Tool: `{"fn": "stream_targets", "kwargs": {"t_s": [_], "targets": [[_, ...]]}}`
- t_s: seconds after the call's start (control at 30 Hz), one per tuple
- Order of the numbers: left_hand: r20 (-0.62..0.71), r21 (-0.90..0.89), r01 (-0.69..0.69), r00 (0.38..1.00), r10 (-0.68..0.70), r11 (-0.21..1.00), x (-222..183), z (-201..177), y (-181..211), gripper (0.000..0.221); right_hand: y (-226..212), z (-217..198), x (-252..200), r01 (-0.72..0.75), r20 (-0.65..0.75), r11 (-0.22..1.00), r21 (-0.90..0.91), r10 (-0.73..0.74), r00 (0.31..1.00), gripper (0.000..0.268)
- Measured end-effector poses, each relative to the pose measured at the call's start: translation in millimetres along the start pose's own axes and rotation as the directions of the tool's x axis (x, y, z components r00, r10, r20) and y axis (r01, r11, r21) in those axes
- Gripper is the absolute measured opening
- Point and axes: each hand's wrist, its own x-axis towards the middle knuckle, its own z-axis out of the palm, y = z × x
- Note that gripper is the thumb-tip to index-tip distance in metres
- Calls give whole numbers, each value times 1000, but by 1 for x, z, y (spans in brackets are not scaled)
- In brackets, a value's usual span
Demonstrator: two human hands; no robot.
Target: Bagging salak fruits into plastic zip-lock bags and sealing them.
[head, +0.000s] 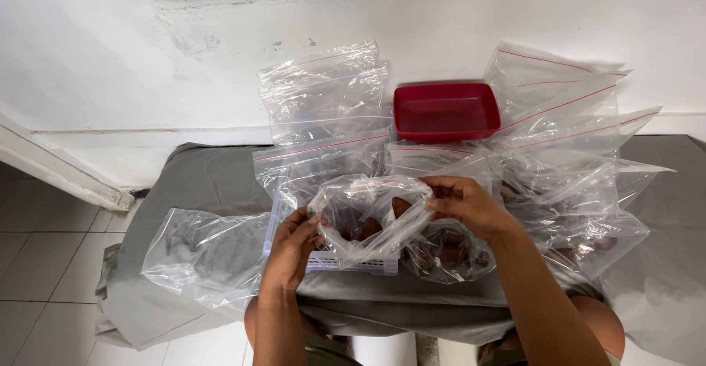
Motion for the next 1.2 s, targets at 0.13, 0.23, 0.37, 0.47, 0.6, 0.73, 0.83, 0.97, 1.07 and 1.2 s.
{"fn": "stream_targets", "kwargs": {"t_s": [0.13,0.23,0.37,0.47,0.6,0.73,0.83,0.97,1.07,1.2], "targets": [[-56,-7,-122,991,122,992,22,-37,-4,17,9,3,23,13,-32,995,-96,-16,999,50],[-143,71,-240,958,248,968,24,-46,10,15,-5,15,36,7,-100,977,-212,-28,995,39],[-332,351,-416,782,527,839,5,-45,41,22,-33,56,32,168,-127,941,-293,-212,969,33],[-447,430,-438,656,608,789,12,-65,35,25,-19,74,46,226,-176,891,-395,-314,933,30],[-458,612,-314,607,649,726,32,-73,8,24,34,75,82,27,-287,727,-686,-304,909,25],[-437,666,-115,740,511,737,39,-75,-29,4,53,76,66,-113,-323,706,-699,-171,931,20],[-434,595,-6,839,328,804,8,-51,-11,12,59,71,51,-220,-307,798,-561,46,951,15],[-307,422,-111,916,257,900,2,-43,3,13,24,75,25,-165,-103,948,-270,142,985,16],[-163,126,-123,976,143,984,-3,-58,-2,4,34,62,23,-116,94,989,-94,125,988,25],[79,-300,-124,985,154,946,-8,-82,-16,20,69,40,32,-3,265,985,170,-43,963,21]]}}
